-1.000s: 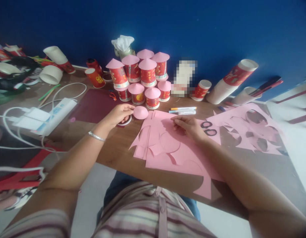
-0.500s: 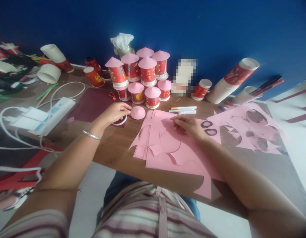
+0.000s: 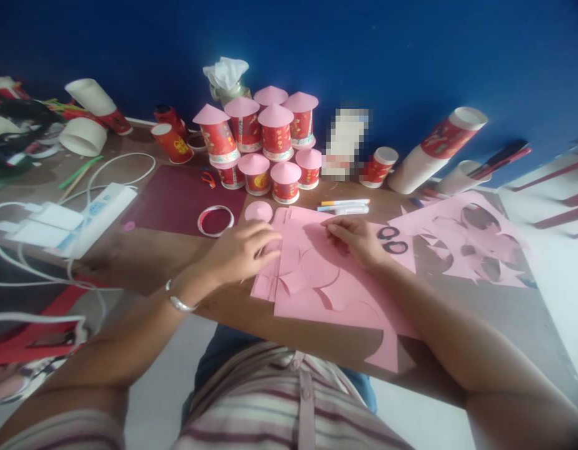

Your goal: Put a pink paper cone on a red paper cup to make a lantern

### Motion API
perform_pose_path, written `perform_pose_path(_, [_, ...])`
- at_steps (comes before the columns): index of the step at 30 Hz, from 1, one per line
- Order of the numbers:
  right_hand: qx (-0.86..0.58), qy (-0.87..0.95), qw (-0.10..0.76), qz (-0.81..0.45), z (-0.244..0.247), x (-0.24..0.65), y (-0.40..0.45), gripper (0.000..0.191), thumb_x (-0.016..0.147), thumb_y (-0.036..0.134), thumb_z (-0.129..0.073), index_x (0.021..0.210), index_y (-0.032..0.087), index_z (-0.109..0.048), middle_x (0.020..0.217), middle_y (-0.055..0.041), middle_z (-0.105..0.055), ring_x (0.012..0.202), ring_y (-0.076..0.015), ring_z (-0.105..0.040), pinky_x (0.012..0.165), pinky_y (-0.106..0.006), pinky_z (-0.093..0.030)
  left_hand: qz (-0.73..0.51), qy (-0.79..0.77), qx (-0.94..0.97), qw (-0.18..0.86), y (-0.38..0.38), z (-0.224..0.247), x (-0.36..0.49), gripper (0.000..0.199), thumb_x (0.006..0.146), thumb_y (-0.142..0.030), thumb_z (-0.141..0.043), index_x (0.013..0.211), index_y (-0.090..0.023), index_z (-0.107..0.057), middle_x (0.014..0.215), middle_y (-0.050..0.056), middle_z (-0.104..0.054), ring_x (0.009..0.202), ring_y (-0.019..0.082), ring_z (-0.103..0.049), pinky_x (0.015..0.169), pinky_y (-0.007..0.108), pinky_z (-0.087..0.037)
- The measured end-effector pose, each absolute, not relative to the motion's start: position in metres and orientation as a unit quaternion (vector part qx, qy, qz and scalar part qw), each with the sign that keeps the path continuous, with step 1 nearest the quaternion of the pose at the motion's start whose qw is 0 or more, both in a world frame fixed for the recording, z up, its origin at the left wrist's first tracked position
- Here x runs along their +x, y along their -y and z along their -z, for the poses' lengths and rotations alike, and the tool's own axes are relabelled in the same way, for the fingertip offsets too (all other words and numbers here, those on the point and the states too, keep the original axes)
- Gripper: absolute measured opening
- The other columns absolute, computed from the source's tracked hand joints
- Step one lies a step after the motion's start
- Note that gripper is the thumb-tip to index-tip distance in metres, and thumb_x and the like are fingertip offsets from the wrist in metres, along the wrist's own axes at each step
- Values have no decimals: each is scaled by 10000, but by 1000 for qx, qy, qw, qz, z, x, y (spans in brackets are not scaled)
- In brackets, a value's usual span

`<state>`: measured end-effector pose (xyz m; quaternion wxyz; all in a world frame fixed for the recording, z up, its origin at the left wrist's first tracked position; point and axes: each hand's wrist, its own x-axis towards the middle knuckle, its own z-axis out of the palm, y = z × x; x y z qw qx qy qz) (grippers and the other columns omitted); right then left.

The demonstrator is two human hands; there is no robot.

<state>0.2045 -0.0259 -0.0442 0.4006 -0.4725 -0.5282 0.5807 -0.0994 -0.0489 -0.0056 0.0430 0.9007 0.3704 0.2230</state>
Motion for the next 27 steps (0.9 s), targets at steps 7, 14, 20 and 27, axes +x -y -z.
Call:
perform_pose_path(7, [-495, 557, 421, -517, 29, 202, 25, 331, 842, 468, -730, 950, 157, -764, 747, -30, -689, 540, -88, -514, 449, -233, -358, -130, -253, 959, -11, 65, 8, -74, 310, 903, -311, -761, 1142, -132, -681, 1137, 127, -737, 1044, 293, -693, 898, 421, -586])
perform_pose_path(14, [-533, 697, 351, -327, 5, 238, 15, 238, 925, 365, -642, 953, 176, -784, 738, -27, -730, 588, -127, -609, 573, -268, -463, -115, -216, 966, -78, 56, 18, -73, 145, 958, -173, -632, 817, -155, -661, 822, 67, -688, 830, 237, -694, 829, 392, -596])
perform_pose_path(20, [-557, 807, 187, 67, 14, 243, 7, 272, 992, 178, -510, 881, 161, -757, 873, -104, -743, 763, -198, -607, 621, -318, -352, -198, -216, 954, -61, 57, 4, -49, 134, 998, -146, -584, 929, -142, -698, 901, 75, -721, 829, 223, -692, 725, 360, -595])
perform_pose_path(27, [-429, 882, 85, 176, 22, 163, -9, 431, 1040, 57, -319, 941, 141, -730, 885, -128, -696, 793, -217, -496, 651, -364, -291, -291, -183, 938, 48, 69, -14, 45, 240, 1041, -195, -558, 1233, -74, -636, 1253, 161, -705, 1195, 252, -679, 1077, 399, -589])
